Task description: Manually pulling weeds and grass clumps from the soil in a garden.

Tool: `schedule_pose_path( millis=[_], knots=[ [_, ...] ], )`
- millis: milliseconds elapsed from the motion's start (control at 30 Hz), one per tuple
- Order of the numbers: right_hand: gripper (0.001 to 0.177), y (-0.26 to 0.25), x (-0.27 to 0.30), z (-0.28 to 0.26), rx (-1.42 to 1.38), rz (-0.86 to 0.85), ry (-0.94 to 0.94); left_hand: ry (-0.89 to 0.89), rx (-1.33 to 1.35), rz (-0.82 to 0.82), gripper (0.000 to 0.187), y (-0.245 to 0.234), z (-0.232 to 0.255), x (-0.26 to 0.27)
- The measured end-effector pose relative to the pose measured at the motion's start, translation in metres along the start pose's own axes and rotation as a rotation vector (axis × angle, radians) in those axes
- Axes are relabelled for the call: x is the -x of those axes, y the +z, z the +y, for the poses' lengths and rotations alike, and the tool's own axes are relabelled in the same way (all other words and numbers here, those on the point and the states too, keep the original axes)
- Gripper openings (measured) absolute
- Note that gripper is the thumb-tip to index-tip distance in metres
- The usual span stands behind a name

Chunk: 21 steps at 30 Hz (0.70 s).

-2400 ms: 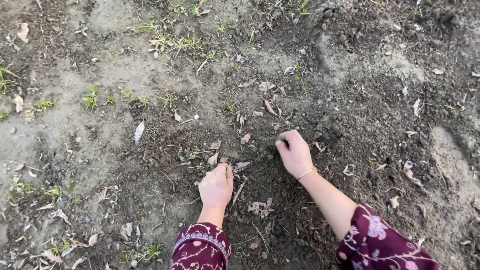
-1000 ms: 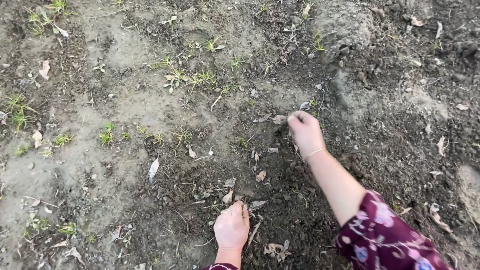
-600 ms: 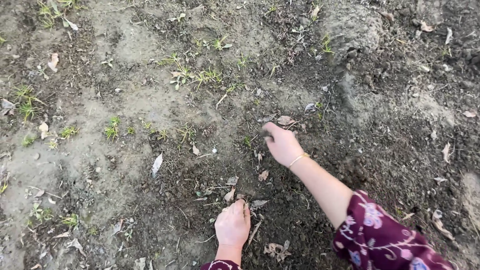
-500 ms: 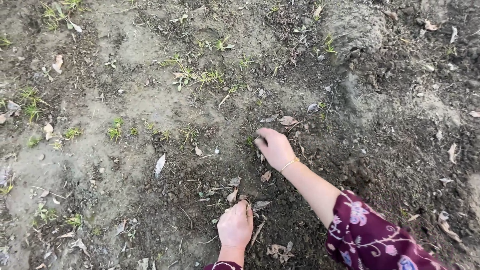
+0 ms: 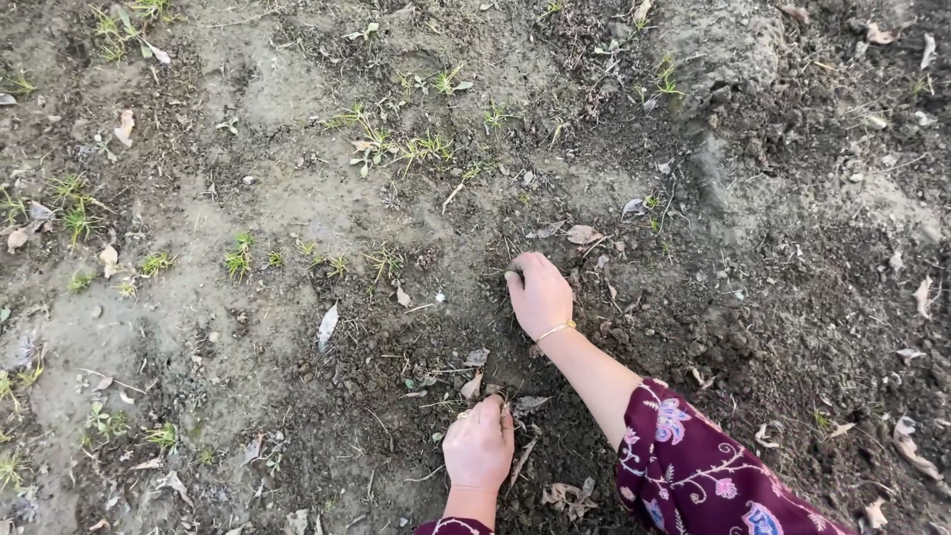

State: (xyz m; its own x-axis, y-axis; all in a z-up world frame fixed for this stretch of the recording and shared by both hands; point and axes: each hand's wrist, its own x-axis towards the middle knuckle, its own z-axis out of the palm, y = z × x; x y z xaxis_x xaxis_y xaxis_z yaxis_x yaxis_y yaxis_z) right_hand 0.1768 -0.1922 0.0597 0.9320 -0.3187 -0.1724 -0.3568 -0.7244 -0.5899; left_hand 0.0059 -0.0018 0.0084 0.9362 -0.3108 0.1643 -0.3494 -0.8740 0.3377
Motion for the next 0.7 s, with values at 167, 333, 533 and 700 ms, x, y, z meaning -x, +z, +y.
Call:
schedule_pose_path(
  millis=[167,333,533,700],
  knots=[
    [0.013,-0.051,0.013,-0.02,-0.38,-0.06,0.283,0.001,0.016,-0.022,0.023,0.007,-0.004,0.005],
    [0.019,-0.105,0.038,0.034,-1.091,-0.452,0.346,0.008,0.001,-0.026,0.019,0.003,-0.004,0.002],
    [0.013,-0.166,0.033,0.084,0.107,-0.17,0.183,0.004,-0.053,0.017,0.018,0.009,-0.003,0.005],
    [0.018,-0.178,-0.002,0.146,0.072,0.073,0.291,0.003,-0.083,0.019,0.016,0.005,-0.002,0.003]
  ],
)
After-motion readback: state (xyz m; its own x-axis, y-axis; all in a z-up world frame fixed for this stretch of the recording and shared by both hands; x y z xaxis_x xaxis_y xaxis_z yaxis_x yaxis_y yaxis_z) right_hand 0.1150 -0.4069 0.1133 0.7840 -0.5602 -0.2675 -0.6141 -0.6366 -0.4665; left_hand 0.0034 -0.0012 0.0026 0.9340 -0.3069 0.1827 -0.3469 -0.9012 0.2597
